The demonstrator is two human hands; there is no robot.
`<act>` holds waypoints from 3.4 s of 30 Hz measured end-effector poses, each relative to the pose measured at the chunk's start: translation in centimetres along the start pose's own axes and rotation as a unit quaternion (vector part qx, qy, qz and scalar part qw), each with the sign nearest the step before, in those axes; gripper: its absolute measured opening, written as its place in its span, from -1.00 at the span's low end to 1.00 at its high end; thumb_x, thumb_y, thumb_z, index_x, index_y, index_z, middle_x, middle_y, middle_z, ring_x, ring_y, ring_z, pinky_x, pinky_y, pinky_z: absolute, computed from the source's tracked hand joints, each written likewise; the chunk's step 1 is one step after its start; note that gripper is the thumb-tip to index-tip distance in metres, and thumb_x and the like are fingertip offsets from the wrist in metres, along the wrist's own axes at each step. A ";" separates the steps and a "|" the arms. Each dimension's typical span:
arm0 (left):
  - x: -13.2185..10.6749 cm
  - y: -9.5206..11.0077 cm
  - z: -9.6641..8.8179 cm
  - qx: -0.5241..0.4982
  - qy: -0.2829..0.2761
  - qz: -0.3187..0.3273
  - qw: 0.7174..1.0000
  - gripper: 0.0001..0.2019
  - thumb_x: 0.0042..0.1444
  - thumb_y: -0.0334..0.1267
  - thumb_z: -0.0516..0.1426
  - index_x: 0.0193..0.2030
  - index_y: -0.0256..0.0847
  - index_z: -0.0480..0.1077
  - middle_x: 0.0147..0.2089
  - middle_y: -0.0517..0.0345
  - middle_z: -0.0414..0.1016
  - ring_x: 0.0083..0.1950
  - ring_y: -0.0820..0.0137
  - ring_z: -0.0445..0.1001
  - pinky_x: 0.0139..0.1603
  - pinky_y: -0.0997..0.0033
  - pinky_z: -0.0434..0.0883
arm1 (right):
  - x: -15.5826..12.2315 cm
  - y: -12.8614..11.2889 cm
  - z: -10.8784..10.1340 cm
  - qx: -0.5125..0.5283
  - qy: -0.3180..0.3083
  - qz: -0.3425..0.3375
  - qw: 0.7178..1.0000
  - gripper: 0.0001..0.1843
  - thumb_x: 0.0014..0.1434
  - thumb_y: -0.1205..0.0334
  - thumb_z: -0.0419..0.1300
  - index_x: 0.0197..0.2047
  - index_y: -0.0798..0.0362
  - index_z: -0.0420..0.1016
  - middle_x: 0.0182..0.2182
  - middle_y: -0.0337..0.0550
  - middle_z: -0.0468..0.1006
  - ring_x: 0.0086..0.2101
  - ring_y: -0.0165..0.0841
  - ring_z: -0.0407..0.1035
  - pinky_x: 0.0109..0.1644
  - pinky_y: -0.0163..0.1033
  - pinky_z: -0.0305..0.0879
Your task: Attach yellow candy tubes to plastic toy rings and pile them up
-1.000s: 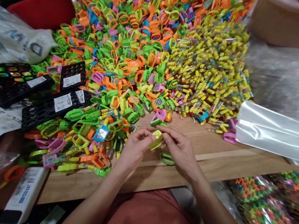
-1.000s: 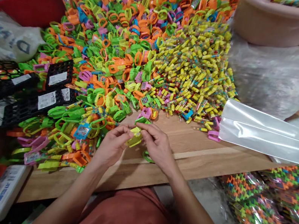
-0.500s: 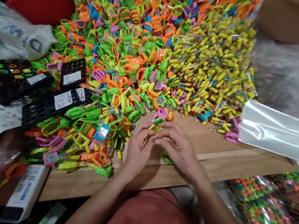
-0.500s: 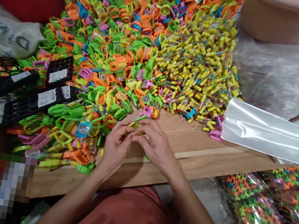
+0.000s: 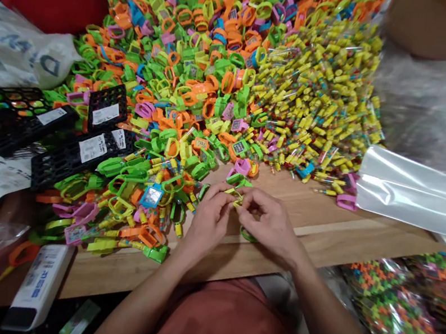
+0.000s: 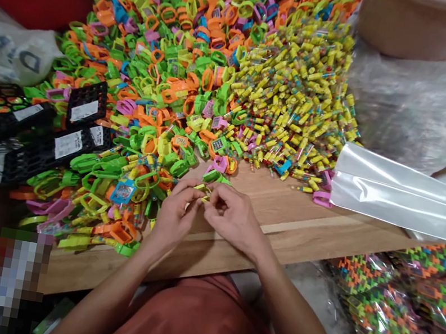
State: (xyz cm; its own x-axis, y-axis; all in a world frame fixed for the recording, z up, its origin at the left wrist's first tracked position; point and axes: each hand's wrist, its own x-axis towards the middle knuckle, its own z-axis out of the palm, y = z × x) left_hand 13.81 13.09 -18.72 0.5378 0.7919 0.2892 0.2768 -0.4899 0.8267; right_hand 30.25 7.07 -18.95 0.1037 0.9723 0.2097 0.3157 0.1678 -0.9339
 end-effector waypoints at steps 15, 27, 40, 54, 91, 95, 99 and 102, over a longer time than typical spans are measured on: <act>0.1 1.0 -0.1 0.035 -0.016 0.020 0.999 -0.87 0.37 -0.38 0.01 -0.20 -0.20 0.36 -0.02 -0.03 0.41 0.07 0.31 0.43 0.11 0.35 0.39 | -0.5 0.0 -0.3 0.160 -0.015 0.101 0.982 -0.87 0.33 0.19 0.23 -0.08 0.00 0.51 -0.24 -0.17 0.58 -0.23 -0.30 0.51 -0.17 -0.26 0.42; 0.5 1.0 -0.5 0.011 -0.046 0.020 0.999 -0.85 0.38 -0.35 0.04 -0.25 -0.20 0.37 -0.09 0.06 0.40 0.01 0.34 0.43 0.05 0.41 0.39 | -0.6 0.1 -1.8 0.186 -0.081 0.086 0.975 -0.75 0.26 0.05 0.39 -0.26 0.06 0.54 -0.23 -0.15 0.54 -0.21 -0.33 0.44 -0.16 -0.30 0.35; 0.5 1.8 -0.2 0.048 -0.054 0.032 0.997 -0.82 0.42 -0.35 0.00 -0.25 -0.21 0.31 -0.11 0.04 0.36 -0.02 0.35 0.40 0.02 0.44 0.37 | -1.4 0.8 -0.3 0.084 0.025 0.090 0.992 -0.76 0.35 0.07 0.28 -0.27 0.05 0.45 -0.33 -0.20 0.55 -0.34 -0.37 0.43 -0.27 -0.31 0.34; 0.2 1.8 -0.8 0.005 -0.023 0.062 0.998 -0.83 0.37 -0.40 0.06 -0.28 -0.19 0.37 -0.14 0.11 0.47 -0.06 0.41 0.45 -0.04 0.49 0.36 | -0.6 -0.8 -1.3 0.000 -0.023 -0.007 1.000 -0.86 0.28 0.26 0.39 -0.10 0.03 0.57 -0.22 -0.23 0.55 -0.24 -0.37 0.41 -0.16 -0.32 0.28; 1.4 -2.0 1.9 -0.212 0.060 -0.219 0.951 -0.76 0.01 -0.08 0.37 -0.33 -0.23 0.61 -0.19 0.07 0.58 -0.09 0.29 0.52 0.03 0.32 0.42 | 3.5 7.9 -8.0 -0.314 0.134 -0.031 0.939 -0.82 0.38 0.17 0.25 -0.06 0.01 0.66 -0.12 0.01 0.48 -0.07 -0.12 0.33 0.05 -0.04 0.28; 1.2 -2.3 2.9 -0.245 0.069 -0.220 0.942 -0.78 0.06 -0.11 0.34 -0.26 -0.22 0.62 -0.11 0.03 0.58 -0.05 0.30 0.53 0.07 0.31 0.43 | 2.2 7.2 -6.0 -0.063 0.142 -0.023 0.988 -0.72 0.38 0.00 0.26 -0.03 0.03 0.59 -0.15 -0.09 0.55 -0.16 -0.24 0.42 -0.04 -0.13 0.35; 1.2 -2.4 3.5 -0.238 0.090 -0.210 0.944 -0.77 0.09 -0.11 0.32 -0.23 -0.24 0.62 -0.09 0.01 0.58 -0.02 0.28 0.53 0.10 0.29 0.44 | 0.8 6.3 -3.7 0.120 0.119 0.072 0.983 -0.56 0.26 -0.15 0.33 -0.07 0.06 0.48 -0.27 -0.18 0.55 -0.30 -0.35 0.43 -0.21 -0.26 0.37; 1.2 -2.8 3.6 -0.232 0.083 -0.199 0.949 -0.75 0.12 -0.08 0.31 -0.21 -0.24 0.62 -0.09 0.02 0.56 -0.04 0.31 0.53 0.10 0.30 0.44 | -0.2 5.3 -2.4 0.200 0.109 0.129 0.965 -0.50 0.13 -0.15 0.44 -0.18 0.05 0.39 -0.31 -0.18 0.55 -0.32 -0.36 0.46 -0.24 -0.29 0.38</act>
State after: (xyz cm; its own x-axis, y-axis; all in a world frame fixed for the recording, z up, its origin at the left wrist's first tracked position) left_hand 16.53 14.05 -22.44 0.3199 0.9461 -0.0506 0.0314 0.0428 0.9986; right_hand 34.15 7.39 -23.22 0.3400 0.9400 -0.0304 -0.1323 0.0158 -0.9911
